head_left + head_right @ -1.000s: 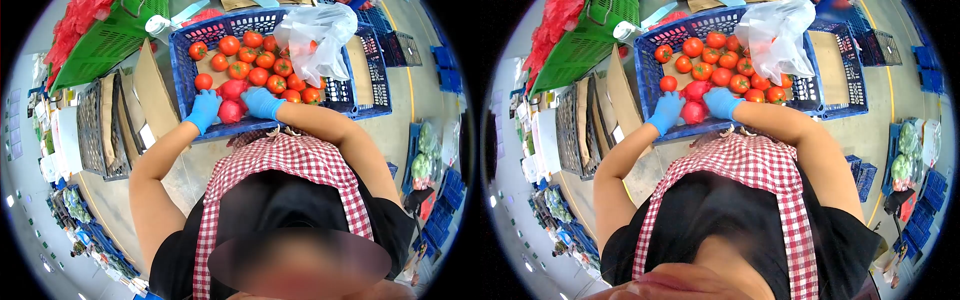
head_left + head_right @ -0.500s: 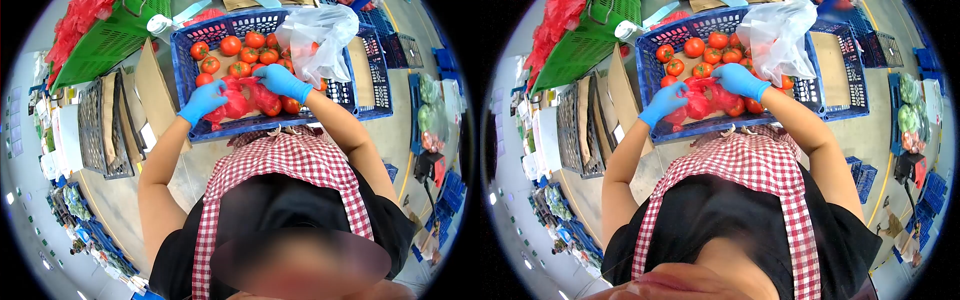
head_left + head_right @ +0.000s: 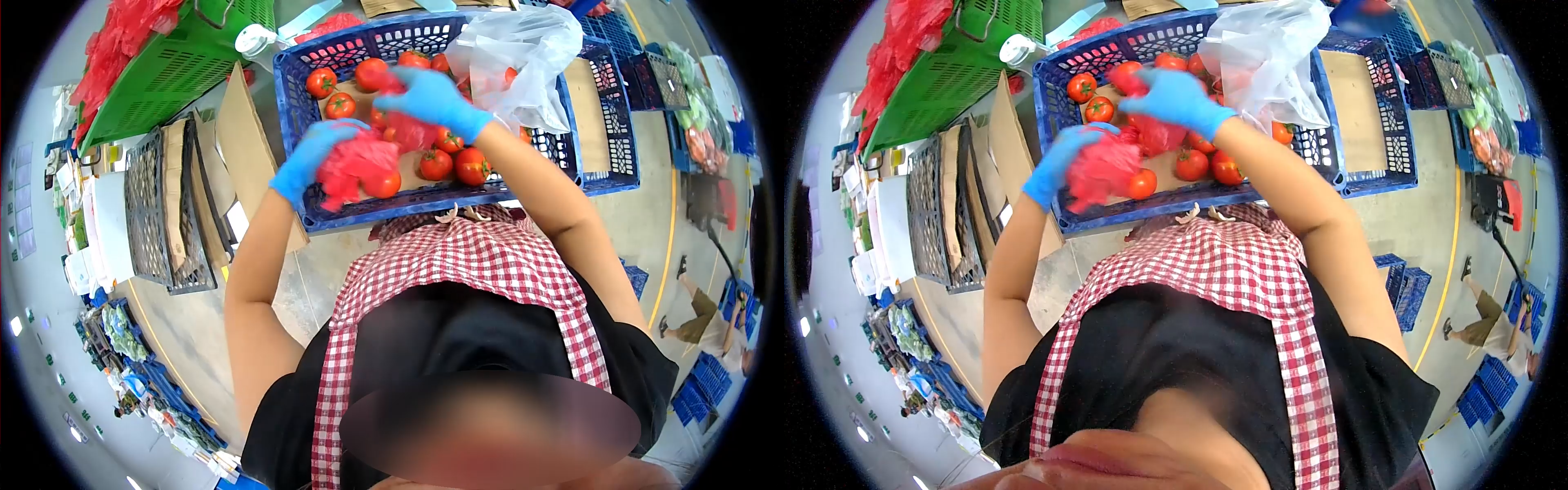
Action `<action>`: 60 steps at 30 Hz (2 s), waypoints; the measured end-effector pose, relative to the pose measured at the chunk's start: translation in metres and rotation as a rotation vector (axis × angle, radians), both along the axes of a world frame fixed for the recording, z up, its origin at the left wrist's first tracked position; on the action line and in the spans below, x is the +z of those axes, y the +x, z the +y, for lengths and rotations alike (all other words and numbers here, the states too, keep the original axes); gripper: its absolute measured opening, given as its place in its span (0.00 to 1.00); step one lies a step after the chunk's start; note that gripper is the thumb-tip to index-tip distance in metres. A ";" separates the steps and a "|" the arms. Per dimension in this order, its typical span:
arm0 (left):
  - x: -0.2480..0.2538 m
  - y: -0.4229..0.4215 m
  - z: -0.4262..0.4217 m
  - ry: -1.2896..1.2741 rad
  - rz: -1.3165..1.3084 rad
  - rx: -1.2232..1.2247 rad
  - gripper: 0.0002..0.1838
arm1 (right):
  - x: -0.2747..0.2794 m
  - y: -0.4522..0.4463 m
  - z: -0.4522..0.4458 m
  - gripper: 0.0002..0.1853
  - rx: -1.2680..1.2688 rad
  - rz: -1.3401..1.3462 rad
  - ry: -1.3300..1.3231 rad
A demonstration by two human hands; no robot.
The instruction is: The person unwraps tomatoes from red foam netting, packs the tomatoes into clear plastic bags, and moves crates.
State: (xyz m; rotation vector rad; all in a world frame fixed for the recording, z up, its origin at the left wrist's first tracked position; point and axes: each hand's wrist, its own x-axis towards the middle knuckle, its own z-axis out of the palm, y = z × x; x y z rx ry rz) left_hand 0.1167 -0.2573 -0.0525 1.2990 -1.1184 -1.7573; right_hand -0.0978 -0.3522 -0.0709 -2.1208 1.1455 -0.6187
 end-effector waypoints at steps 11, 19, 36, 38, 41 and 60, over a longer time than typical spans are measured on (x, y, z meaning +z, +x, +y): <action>0.040 0.048 0.038 -0.351 -0.112 0.534 0.37 | -0.113 0.061 0.046 0.14 0.429 0.104 -0.092; 0.001 -0.048 0.026 -0.212 0.737 0.243 0.20 | 0.024 0.050 0.050 0.14 0.288 -0.591 -0.156; 0.030 -0.043 -0.016 -1.102 -0.722 0.281 0.28 | 0.062 0.028 0.030 0.17 0.064 -1.286 1.151; 0.035 -0.056 -0.010 -0.722 -0.048 0.327 0.35 | 0.080 0.038 0.038 0.14 0.042 -1.260 0.950; 0.044 -0.072 -0.004 -0.193 0.745 0.410 0.40 | 0.081 0.050 0.039 0.08 -0.027 -1.028 0.437; 0.148 0.300 -0.290 -0.951 -1.402 0.616 0.30 | 0.081 0.009 0.017 0.42 0.001 -0.448 0.299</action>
